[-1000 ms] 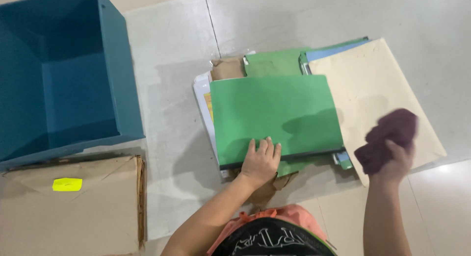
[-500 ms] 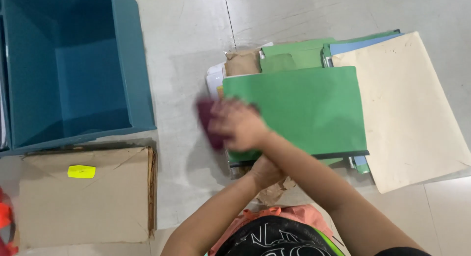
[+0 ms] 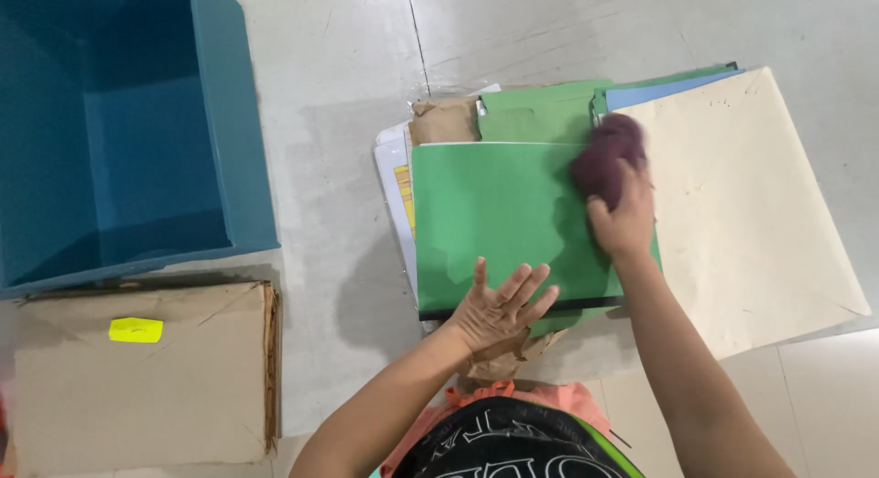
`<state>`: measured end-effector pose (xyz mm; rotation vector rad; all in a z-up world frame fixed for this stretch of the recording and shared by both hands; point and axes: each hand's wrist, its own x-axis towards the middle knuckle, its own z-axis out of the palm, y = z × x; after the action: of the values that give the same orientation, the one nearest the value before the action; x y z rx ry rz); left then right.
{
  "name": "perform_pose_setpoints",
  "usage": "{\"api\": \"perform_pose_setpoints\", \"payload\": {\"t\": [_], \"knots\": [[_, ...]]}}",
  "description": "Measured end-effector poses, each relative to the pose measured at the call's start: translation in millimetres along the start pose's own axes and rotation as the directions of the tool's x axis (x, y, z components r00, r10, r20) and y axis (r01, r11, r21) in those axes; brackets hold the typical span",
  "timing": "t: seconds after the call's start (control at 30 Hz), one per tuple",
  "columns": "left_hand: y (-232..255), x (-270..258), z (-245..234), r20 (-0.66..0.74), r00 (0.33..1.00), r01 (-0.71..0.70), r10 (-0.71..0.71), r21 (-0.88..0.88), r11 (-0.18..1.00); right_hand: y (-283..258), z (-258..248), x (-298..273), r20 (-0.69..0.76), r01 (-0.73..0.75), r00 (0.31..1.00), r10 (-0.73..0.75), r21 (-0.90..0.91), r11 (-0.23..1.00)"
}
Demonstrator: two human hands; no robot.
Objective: Wiping down envelopes and folders with a cloth and sorting them into storage bins on a table.
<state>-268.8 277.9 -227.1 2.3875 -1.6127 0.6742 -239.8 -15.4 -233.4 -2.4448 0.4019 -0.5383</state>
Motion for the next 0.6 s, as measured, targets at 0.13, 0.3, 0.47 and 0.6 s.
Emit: {"api": "perform_pose_setpoints", "payload": {"t": [0.13,0.3,0.47,0.6], "knots": [[3.9,-3.3,7.8,-0.001,0.999,0.032,-0.032,0.100,0.994,-32.4,14.5,-45.1,-0.017,-0.166,0.986,0.165,-0.035,0.986],[6.6,-15.2,12.9,-0.015,1.000,0.012,-0.014,-0.144,0.989,-84.5,-8.3,-111.6,0.320,0.386,0.861,-0.395,0.094,0.918],[0.1,7.3,-14.1,0.128,0.989,0.081,-0.073,-0.058,0.995,13.3,-13.0,-61.8,0.133,0.098,0.987,-0.092,-0.040,0.994],[4.0,16.3,-23.9,0.278,0.956,0.131,-0.090,-0.132,0.983,33.2,12.6,17.7,-0.045,-0.214,0.977,0.210,-0.148,0.966]]}}
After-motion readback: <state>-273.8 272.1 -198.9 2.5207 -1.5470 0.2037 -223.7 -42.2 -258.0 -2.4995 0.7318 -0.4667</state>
